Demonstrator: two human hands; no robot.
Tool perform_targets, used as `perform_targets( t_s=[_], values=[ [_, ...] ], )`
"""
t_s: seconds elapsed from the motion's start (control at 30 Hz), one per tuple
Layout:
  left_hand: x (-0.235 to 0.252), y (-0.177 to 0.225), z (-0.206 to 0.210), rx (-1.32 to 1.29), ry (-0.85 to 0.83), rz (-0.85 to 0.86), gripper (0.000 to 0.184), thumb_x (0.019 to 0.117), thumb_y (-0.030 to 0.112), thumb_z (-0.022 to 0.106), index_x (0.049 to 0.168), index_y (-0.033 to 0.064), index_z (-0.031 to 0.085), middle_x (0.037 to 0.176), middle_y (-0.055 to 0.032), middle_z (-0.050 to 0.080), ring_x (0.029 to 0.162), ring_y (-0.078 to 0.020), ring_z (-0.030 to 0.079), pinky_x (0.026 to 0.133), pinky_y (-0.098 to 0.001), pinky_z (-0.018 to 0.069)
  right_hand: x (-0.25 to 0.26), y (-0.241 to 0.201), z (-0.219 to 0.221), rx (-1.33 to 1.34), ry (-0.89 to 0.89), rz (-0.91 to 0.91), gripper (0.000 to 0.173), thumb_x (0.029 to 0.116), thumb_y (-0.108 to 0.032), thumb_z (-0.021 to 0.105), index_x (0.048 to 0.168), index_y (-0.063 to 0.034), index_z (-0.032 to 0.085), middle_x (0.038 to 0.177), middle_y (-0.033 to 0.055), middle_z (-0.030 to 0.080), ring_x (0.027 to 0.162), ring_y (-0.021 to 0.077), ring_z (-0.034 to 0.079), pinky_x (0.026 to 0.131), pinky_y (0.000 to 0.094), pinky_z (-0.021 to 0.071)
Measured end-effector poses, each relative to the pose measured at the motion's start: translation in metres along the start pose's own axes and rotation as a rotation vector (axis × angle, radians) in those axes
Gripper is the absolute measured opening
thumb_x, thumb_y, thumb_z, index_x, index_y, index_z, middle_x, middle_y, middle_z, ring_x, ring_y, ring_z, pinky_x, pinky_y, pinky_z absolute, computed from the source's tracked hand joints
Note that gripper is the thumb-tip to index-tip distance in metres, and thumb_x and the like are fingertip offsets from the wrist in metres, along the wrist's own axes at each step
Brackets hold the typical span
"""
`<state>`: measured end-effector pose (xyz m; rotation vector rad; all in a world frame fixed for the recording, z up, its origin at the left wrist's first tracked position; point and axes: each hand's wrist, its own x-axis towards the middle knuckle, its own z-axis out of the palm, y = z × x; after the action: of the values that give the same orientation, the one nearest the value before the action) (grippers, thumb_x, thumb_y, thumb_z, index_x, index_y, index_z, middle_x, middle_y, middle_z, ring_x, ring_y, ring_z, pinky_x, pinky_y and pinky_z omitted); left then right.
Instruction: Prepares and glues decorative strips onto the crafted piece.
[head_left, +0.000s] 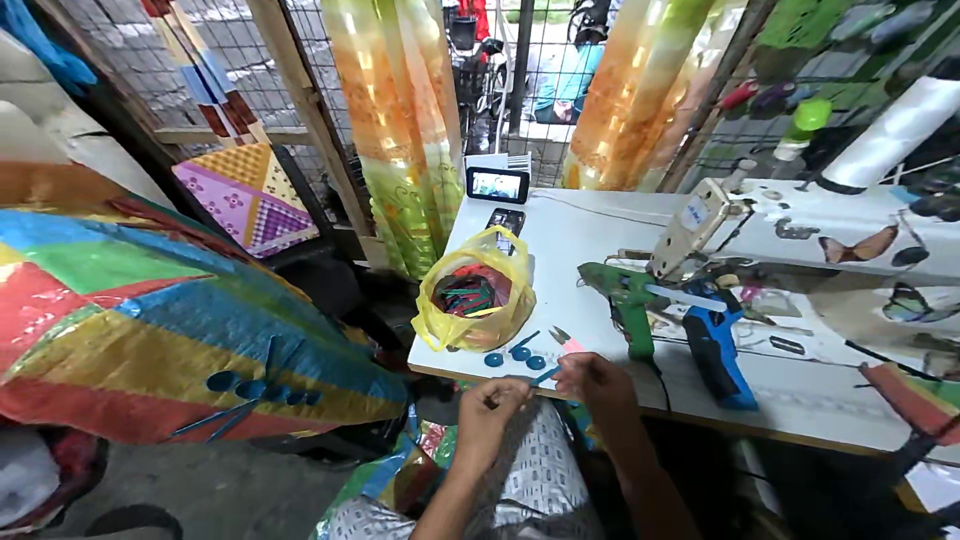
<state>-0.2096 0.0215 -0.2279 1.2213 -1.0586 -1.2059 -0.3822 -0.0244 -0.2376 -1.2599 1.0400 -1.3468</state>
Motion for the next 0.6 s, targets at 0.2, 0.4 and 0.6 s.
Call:
perform_targets(
  t_s=[0.2,0.4,0.6],
  values=[
    [-0.009,0.006,-0.006,0.01,0.068,0.049,0.007,0.0947,0.005,0.066,0.096,0.0016,0.073,0.079,0.0026,0.07,0.07,-0.0027,0.065,0.07,-0.02,0.0562,-0.002,0.0,-0.005,-0.185,0.072,-0.163,0.016,0.0993,-0.006,0.057,0.104,0.006,0.067,0.088,0.0024,0.072,0.073,0.0049,0.069,0.07,0.0231,0.0599],
    [-0.026,0.002,-0.033,-0.042,0.243,0.049,0.008,0.0953,0.002,0.065,0.095,0.0005,0.072,0.08,0.0006,0.072,0.071,-0.0039,0.066,0.069,-0.0199,0.0563,0.039,0.007,-0.068,-0.771,0.478,-0.272,0.07,0.0891,-0.035,0.075,0.132,0.0158,0.055,0.128,0.041,0.056,0.117,0.057,0.054,0.099,0.0652,0.0436],
    [-0.04,0.015,-0.05,-0.129,0.403,0.071,0.011,0.0973,0.0,0.061,0.094,0.0004,0.072,0.081,-0.0013,0.072,0.068,-0.005,0.065,0.065,-0.0191,0.0547,0.091,0.008,-0.077,-0.831,0.252,0.133,0.069,0.0916,-0.041,0.075,0.139,0.0049,0.053,0.122,0.0323,0.063,0.116,0.0471,0.061,0.101,0.0648,0.0444]
  ],
)
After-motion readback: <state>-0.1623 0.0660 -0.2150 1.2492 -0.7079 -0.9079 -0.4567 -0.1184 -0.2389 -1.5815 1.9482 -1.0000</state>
